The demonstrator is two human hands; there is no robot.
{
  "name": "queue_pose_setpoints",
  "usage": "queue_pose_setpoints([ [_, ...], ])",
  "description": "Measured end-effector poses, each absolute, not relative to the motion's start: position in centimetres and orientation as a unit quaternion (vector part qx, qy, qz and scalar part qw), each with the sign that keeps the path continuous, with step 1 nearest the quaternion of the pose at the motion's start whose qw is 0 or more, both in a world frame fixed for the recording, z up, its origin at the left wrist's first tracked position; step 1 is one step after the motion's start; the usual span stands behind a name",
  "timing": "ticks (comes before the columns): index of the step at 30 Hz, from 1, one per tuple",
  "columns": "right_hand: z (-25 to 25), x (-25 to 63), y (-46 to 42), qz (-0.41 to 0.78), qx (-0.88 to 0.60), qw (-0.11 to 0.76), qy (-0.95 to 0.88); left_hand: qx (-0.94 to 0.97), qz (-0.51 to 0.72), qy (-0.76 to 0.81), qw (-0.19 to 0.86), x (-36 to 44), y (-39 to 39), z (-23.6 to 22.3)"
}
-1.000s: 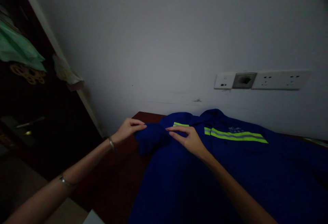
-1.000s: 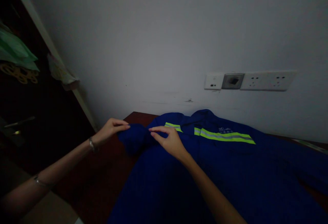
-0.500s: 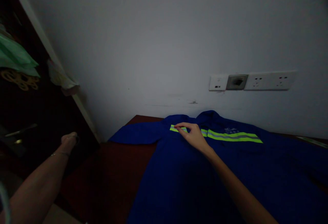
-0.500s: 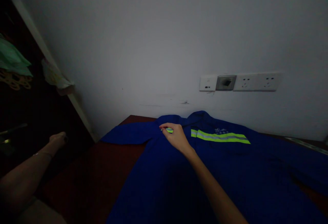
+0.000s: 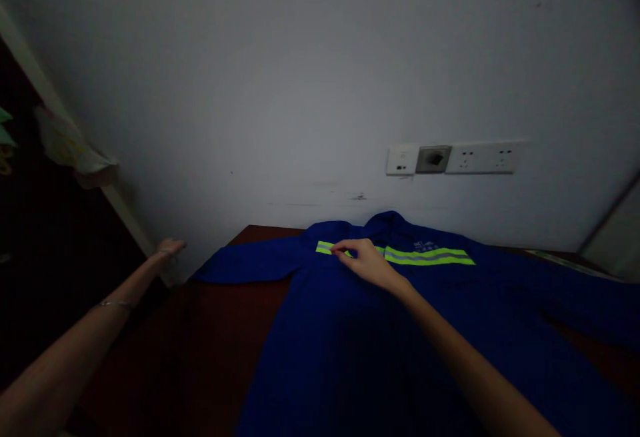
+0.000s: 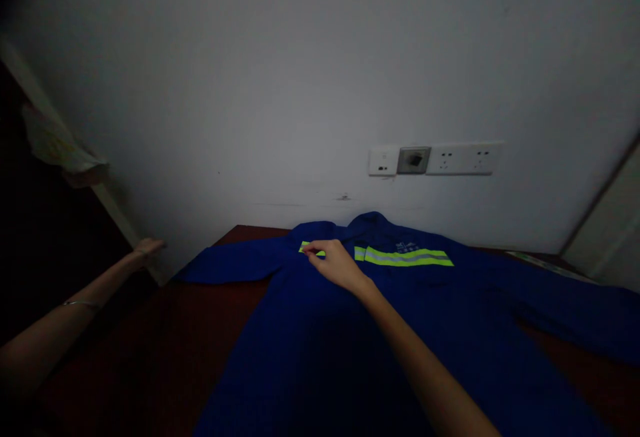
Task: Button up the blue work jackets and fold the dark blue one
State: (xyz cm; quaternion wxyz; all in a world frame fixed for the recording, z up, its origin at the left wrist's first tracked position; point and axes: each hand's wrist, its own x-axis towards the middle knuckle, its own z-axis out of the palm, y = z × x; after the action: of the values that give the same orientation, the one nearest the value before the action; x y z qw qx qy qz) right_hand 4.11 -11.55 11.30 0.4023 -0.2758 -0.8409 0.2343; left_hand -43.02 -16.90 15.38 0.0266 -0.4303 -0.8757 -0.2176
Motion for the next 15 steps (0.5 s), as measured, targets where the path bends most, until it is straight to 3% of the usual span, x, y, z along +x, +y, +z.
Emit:
queue_pose_setpoints([
  [6,10.1,13.8,-11.0,0.184,-0.396,0.380,-0.815,-0.581,-0.145,-0.799,-0.056,-36.5,-8.1,12.8],
  [15,3.3,40.3,-14.9,0.171,-0.714,0.400,-0.548,-0.800,-0.174,-0.573,-0.013,-19.9,-4.2,4.1],
])
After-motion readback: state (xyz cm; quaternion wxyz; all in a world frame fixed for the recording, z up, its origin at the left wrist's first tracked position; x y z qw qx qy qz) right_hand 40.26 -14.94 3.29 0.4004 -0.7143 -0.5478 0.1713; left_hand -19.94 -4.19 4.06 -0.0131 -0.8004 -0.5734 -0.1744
